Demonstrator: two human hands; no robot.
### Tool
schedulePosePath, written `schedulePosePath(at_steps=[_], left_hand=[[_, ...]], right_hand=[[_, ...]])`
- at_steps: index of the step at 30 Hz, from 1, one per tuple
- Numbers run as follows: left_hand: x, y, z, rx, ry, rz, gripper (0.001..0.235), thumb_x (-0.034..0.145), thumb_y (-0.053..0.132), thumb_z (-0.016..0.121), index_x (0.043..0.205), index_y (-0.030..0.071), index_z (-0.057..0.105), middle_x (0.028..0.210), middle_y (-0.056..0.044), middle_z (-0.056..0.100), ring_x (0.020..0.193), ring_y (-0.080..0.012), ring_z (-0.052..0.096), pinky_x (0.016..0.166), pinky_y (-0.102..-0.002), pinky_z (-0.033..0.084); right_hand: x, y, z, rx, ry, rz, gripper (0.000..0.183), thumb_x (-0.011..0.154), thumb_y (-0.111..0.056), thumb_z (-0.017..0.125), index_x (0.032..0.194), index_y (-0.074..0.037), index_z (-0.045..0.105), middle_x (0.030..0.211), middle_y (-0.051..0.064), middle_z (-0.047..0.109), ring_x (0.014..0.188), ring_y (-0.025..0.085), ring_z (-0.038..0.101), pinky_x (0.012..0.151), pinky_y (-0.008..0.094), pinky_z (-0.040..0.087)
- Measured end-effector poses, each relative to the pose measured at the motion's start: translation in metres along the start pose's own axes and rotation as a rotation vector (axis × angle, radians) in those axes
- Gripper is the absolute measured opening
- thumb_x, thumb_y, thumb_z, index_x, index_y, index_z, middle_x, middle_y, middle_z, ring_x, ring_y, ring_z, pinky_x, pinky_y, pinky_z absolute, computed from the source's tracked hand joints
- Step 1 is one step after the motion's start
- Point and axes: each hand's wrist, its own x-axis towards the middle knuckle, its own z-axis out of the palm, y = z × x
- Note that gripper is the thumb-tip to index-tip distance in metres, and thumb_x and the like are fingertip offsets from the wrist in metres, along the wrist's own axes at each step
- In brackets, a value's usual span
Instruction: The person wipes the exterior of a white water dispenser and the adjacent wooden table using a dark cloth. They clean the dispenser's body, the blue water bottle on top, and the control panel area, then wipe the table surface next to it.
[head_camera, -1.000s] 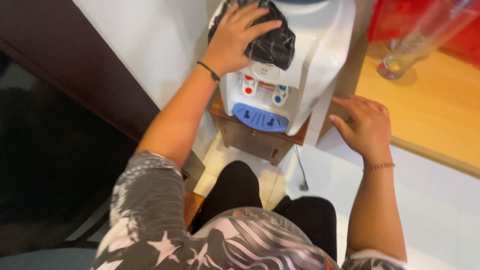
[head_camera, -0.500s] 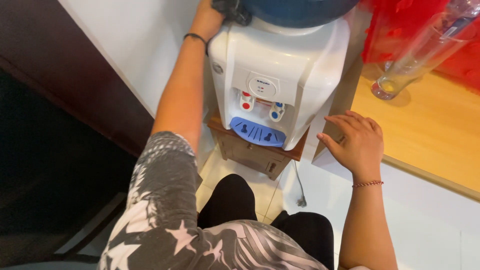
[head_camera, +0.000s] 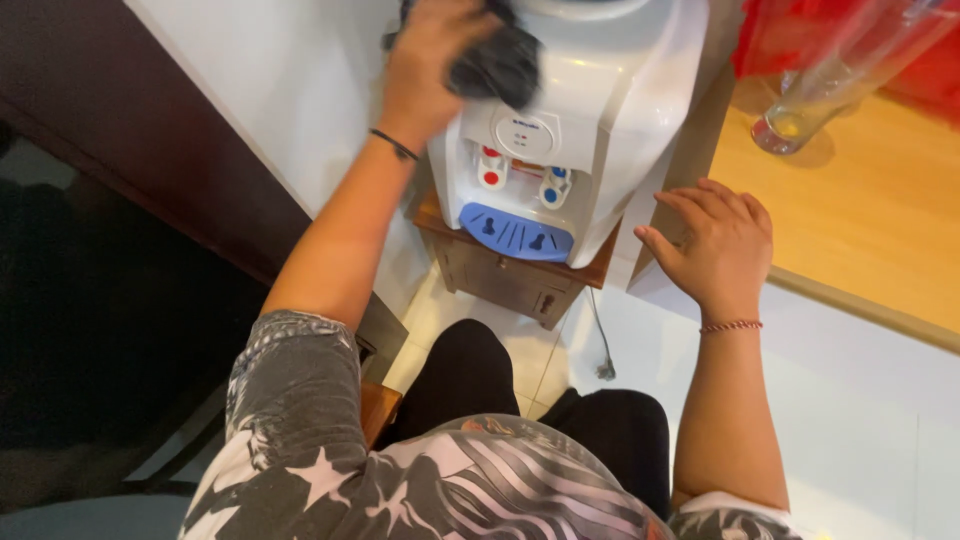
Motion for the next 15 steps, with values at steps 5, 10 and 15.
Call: schedulePosePath(at_steps=[5, 10, 15], left_hand=[[0.02, 0.061, 0.062, 0.095, -0.142, 0.06, 0.059, 0.072, 0.013, 0.078, 0.13, 0.013, 0.07, 0.132, -0.015, 0.067, 0.131, -0.0372, 0.057, 0.113, -0.049, 0.041], [0.061, 0.096, 0.119, 0.07, -0.19, 0.033, 0.056, 0.074, 0.008, 0.073, 0.129, 0.011, 0.069, 0.125, -0.014, 0.068, 0.122, -0.0366, 0.06, 0.105, -0.046, 0.046], [0.099, 0.089, 0.193, 0.068, -0.25, -0.048, 0.03, 0.074, 0.011, 0.071, 0.104, 0.012, 0.074, 0.096, -0.013, 0.074, 0.089, -0.0358, 0.071, 0.076, -0.048, 0.056]], right_hand=[[-0.002, 0.003, 0.004, 0.008, 0.014, -0.014, 0.041, 0.088, -0.051, 0.083, 0.114, -0.02, 0.078, 0.121, -0.002, 0.074, 0.129, 0.021, 0.063, 0.11, 0.043, 0.043], [0.001, 0.004, 0.002, -0.011, 0.017, -0.004, 0.041, 0.085, -0.05, 0.083, 0.114, -0.02, 0.078, 0.118, -0.002, 0.074, 0.128, 0.021, 0.064, 0.108, 0.043, 0.043], [0.001, 0.006, 0.005, 0.006, 0.019, 0.003, 0.041, 0.085, -0.049, 0.083, 0.114, -0.021, 0.078, 0.118, -0.002, 0.074, 0.127, 0.021, 0.064, 0.11, 0.043, 0.043]])
